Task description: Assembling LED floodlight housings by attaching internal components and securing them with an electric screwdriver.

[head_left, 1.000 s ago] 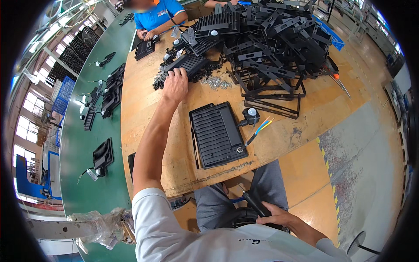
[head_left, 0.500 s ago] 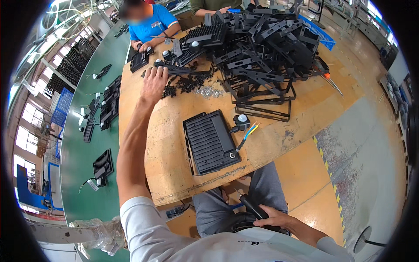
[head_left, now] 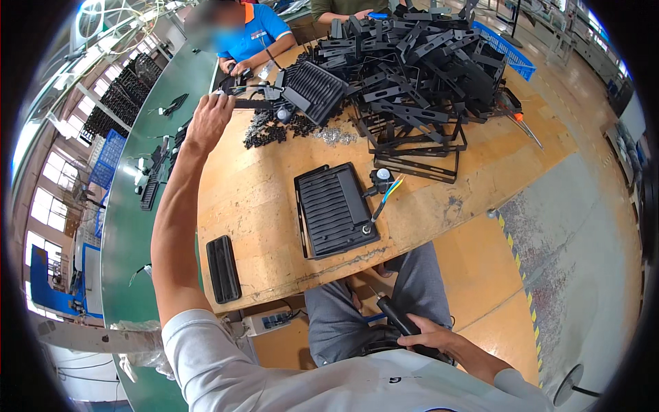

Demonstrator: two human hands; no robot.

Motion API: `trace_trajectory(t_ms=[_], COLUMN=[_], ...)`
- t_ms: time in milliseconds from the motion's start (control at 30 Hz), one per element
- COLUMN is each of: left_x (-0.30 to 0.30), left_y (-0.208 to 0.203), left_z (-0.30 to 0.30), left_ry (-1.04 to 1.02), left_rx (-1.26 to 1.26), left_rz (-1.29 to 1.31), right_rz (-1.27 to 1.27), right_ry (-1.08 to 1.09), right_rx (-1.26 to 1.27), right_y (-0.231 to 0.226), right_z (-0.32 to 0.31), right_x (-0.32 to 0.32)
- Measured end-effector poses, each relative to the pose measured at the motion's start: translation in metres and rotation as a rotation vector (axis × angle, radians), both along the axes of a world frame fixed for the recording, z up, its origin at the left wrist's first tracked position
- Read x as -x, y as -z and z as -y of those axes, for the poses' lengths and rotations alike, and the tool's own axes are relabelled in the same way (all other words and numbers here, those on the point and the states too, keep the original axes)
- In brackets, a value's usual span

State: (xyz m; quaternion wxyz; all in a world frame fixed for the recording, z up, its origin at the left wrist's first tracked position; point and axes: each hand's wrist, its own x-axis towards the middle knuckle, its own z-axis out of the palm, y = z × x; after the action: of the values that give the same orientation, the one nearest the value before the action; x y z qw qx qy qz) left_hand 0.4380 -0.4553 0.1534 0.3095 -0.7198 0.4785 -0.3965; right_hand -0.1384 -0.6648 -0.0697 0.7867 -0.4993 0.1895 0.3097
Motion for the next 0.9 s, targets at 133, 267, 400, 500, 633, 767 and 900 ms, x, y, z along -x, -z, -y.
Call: trace_trajectory(t_ms=[133, 267, 400, 500, 633, 767, 900], left_x=[0.005, 0.022, 0.035, 0.036, -0.003, -0.025, -0.033], left_y=[-0.021, -0.068, -0.102, -0.103, -0.066, -0.009, 0.037], left_z=[-0.024, -0.038, -0.024, 0.026, 0.113, 0.197, 0.241], left_ry=[-0.007, -0.007, 0.072, 0.061, 0.152, 0.167, 0.212], left_rx=[-0.062, 0.003, 0.224, 0.350, 0.433, 0.572, 0.581], left_rz=[-0.047, -0.104, -0.017, -0.009, -0.012, -0.092, -0.143], right_rz=[0.014, 0.026, -0.041, -0.064, -0.066, -0.095, -0.203], right_ry=[-0.017, 0.000, 0.000, -0.031, -0.062, -0.020, 0.062], right_rx=[-0.014, -0.044, -0.065, -0.062, 0.072, 0.093, 0.013], right_y=[-0.004, -0.007, 0.002, 0.008, 0.007, 0.006, 0.009], right_z=[-0.003, -0.001, 0.003, 0.005, 0.004, 0.008, 0.014], right_x=[-0.003, -0.002, -0.002, -0.002, -0.004, -0.010, -0.013])
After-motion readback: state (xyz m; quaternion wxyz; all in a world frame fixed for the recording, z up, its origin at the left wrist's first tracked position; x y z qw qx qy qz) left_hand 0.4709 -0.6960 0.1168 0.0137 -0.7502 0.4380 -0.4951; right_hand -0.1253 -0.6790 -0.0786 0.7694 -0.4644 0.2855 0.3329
